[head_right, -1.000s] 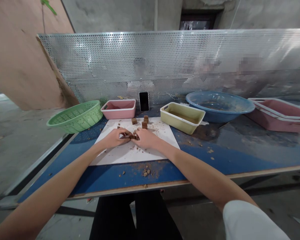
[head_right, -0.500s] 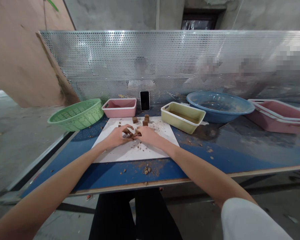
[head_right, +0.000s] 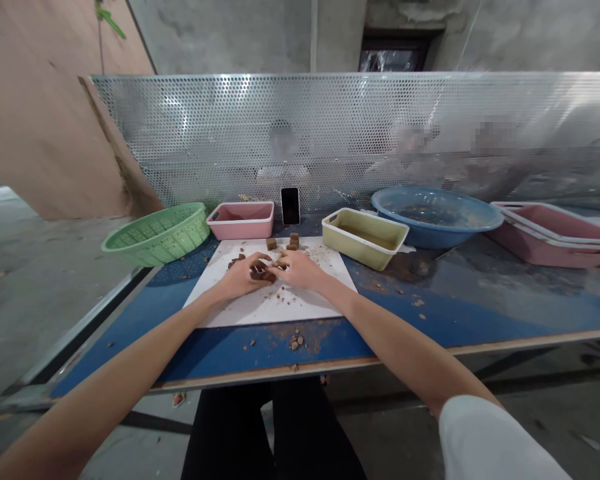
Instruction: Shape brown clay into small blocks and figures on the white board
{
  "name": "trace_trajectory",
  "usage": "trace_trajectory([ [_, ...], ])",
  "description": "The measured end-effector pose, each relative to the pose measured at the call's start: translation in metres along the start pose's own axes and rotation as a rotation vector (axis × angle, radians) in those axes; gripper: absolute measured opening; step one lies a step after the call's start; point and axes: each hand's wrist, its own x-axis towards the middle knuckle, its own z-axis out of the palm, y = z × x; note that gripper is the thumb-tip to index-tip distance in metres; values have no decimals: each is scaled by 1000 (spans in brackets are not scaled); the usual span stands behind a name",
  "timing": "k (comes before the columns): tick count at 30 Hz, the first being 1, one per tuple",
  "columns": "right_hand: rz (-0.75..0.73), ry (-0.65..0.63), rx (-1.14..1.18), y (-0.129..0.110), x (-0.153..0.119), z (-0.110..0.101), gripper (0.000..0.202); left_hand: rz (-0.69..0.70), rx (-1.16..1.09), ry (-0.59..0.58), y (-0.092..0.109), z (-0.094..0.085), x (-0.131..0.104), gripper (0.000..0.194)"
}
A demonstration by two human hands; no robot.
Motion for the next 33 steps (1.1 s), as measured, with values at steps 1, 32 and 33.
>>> trace_trajectory([
  [1,-19,-30,-3,-1,-1,0,30,-3,11,0,-1,1,0,55],
  [32,215,-336,-34,-20,1,-5,51,43,114,-34,-7,3,1,58],
  [33,230,-340,-35,-20,1,-4,50,42,115,-33,-7,3,1,57],
])
